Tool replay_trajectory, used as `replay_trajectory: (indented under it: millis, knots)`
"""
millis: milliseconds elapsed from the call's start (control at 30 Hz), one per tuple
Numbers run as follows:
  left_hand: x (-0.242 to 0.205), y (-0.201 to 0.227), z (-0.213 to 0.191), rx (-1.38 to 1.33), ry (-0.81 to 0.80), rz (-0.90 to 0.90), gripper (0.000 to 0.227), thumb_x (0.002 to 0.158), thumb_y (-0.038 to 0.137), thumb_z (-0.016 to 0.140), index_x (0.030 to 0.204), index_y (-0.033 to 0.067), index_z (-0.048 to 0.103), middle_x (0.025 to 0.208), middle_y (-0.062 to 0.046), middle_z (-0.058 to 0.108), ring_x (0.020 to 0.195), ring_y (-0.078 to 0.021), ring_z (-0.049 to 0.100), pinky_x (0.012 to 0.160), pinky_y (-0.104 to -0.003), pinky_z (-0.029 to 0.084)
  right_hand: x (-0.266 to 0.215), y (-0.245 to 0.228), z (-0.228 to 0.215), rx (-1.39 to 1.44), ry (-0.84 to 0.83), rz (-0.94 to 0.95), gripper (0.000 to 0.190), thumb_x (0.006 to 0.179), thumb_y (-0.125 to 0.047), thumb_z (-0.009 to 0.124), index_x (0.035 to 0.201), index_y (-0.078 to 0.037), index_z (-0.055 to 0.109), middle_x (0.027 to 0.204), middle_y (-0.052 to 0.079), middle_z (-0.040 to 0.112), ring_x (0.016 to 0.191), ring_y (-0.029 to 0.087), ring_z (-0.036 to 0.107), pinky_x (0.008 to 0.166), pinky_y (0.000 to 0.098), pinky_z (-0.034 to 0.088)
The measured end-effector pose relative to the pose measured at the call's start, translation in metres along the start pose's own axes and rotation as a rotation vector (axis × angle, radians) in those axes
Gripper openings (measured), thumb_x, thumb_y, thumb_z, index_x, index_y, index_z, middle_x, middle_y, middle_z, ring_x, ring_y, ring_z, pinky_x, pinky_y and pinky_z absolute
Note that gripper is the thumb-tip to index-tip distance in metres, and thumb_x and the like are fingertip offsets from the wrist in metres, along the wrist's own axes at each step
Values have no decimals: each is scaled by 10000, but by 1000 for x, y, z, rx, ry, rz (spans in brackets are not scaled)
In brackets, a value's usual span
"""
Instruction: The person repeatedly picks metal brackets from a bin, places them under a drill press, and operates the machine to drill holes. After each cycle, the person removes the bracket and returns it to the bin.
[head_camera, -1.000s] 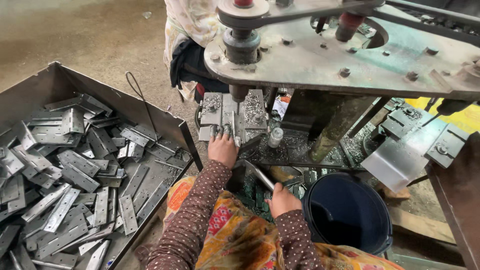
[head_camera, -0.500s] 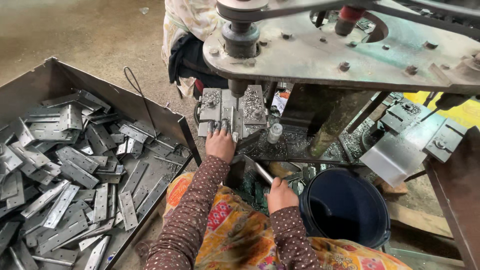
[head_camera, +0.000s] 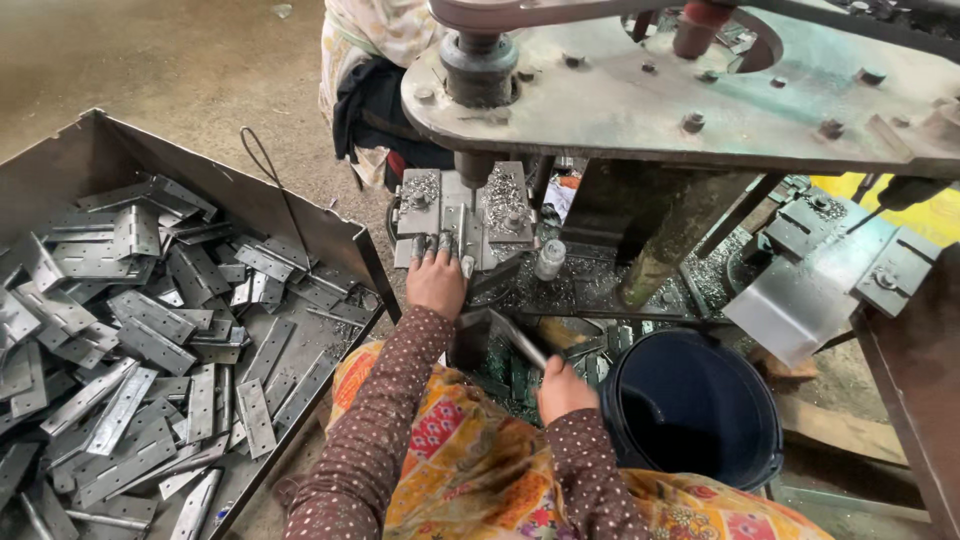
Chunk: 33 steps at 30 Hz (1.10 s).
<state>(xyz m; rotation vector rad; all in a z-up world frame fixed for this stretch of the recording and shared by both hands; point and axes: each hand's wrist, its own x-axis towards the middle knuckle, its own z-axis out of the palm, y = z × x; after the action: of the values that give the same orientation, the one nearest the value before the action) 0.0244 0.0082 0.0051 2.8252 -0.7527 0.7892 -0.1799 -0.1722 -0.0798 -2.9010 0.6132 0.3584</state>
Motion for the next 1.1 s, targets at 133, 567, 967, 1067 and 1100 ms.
replay_trajectory:
  millis: [133, 567, 967, 1067, 1100]
  knots:
    - [21, 0, 26, -22, -218, -52, 263, 1021, 201, 535, 1112, 63, 740, 1312, -152, 669, 1283, -304, 594, 1153, -480, 377, -8, -6, -17, 304, -6, 221, 552, 983, -457, 633, 1268, 8, 545, 1119, 197, 715, 974, 310, 723, 813, 416, 580]
    - [34, -6, 42, 11, -41, -32, 298, 928, 244, 536, 1043, 77, 755, 1290, -138, 660, 1248, -286, 600, 1108, -487, 397, -5, -2, -23, -2, 124, -97, 568, 928, -444, 724, 1226, -29, 474, 1014, 140, 694, 830, 302, 746, 687, 423, 614]
    - [38, -11, 48, -87, -216, -71, 323, 998, 262, 523, 1161, 74, 729, 1334, -129, 654, 1261, -300, 602, 1161, -512, 322, -9, -10, -14, 6, -264, 14, 930, 839, -512, 804, 1434, -9, 295, 1183, 230, 623, 1025, 359, 703, 889, 443, 586]
    - [46, -15, 44, -89, -199, -59, 385, 977, 367, 532, 1134, 75, 729, 1369, -125, 619, 1313, -290, 547, 1211, -525, 194, -16, -9, -28, 18, -34, -6, 748, 890, -473, 734, 1383, -35, 383, 1174, 193, 654, 951, 341, 740, 802, 450, 619]
    - [54, -17, 46, -66, -195, -61, 366, 956, 351, 532, 1109, 88, 737, 1366, -115, 616, 1345, -284, 521, 1201, -530, 166, -17, -9, -30, 13, 52, -11, 678, 917, -455, 703, 1373, -52, 404, 1177, 179, 660, 926, 332, 751, 767, 450, 632]
